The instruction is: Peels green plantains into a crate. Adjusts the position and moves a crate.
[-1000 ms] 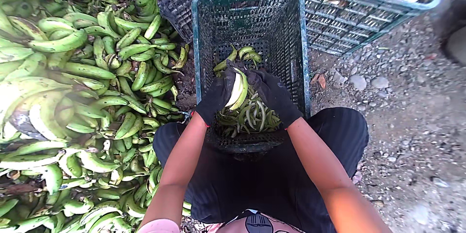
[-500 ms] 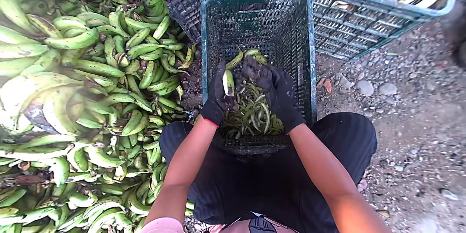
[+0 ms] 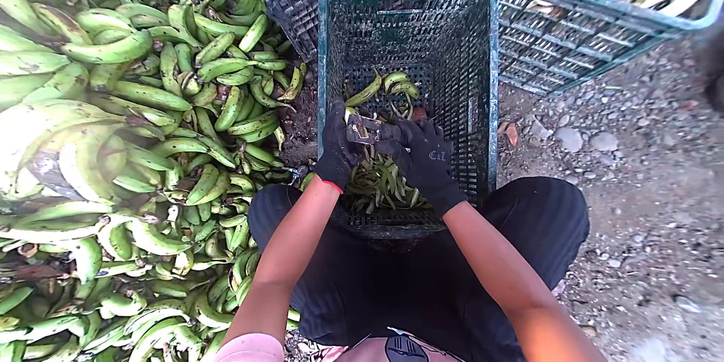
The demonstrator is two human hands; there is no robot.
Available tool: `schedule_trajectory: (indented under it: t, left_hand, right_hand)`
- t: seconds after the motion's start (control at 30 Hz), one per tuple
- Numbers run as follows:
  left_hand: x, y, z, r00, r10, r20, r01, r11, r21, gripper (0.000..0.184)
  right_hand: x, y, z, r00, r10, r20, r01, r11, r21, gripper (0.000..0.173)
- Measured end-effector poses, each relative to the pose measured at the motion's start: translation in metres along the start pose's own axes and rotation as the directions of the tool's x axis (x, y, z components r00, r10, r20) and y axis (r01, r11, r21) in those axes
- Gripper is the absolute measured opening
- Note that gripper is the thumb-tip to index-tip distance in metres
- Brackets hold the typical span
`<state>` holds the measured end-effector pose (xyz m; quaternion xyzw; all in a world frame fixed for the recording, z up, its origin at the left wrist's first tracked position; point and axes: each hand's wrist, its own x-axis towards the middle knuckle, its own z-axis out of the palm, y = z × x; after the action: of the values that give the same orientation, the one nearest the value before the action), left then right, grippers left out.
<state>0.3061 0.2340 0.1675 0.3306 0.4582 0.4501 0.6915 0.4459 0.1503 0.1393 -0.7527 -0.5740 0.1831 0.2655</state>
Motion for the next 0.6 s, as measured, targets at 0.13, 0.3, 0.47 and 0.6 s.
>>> schedule_trajectory:
  t: [0.13, 0.3, 0.47, 0.6]
  left_hand:
    - [0.003, -0.011, -0.005, 0.981, 0.164, 0.101, -0.193, 0.85, 0.491, 0.044]
    - [0.0, -0.008, -0.004, 0.989, 0.143, 0.047, -0.15, 0.932, 0.33, 0.054]
    - [-0.004, -0.006, 0.003, 0.927, 0.269, 0.26, -0.373, 0.721, 0.584, 0.054]
    - [-0.014, -0.002, 0.004, 0.906, 0.258, 0.334, -0.419, 0.644, 0.64, 0.056]
  right_hand:
    - [0.005, 0.002, -0.007, 0.993, 0.091, 0.075, -0.097, 0.993, 0.069, 0.061]
    - [0.004, 0.005, -0.001, 0.996, -0.022, -0.083, 0.017, 0.998, -0.058, 0.08]
    - [0.011, 0.004, -0.01, 0.991, 0.127, 0.027, -0.129, 0.991, 0.047, 0.065]
    - [0.01, 0.008, -0.02, 0.991, 0.13, 0.019, -0.131, 0.988, 0.084, 0.068]
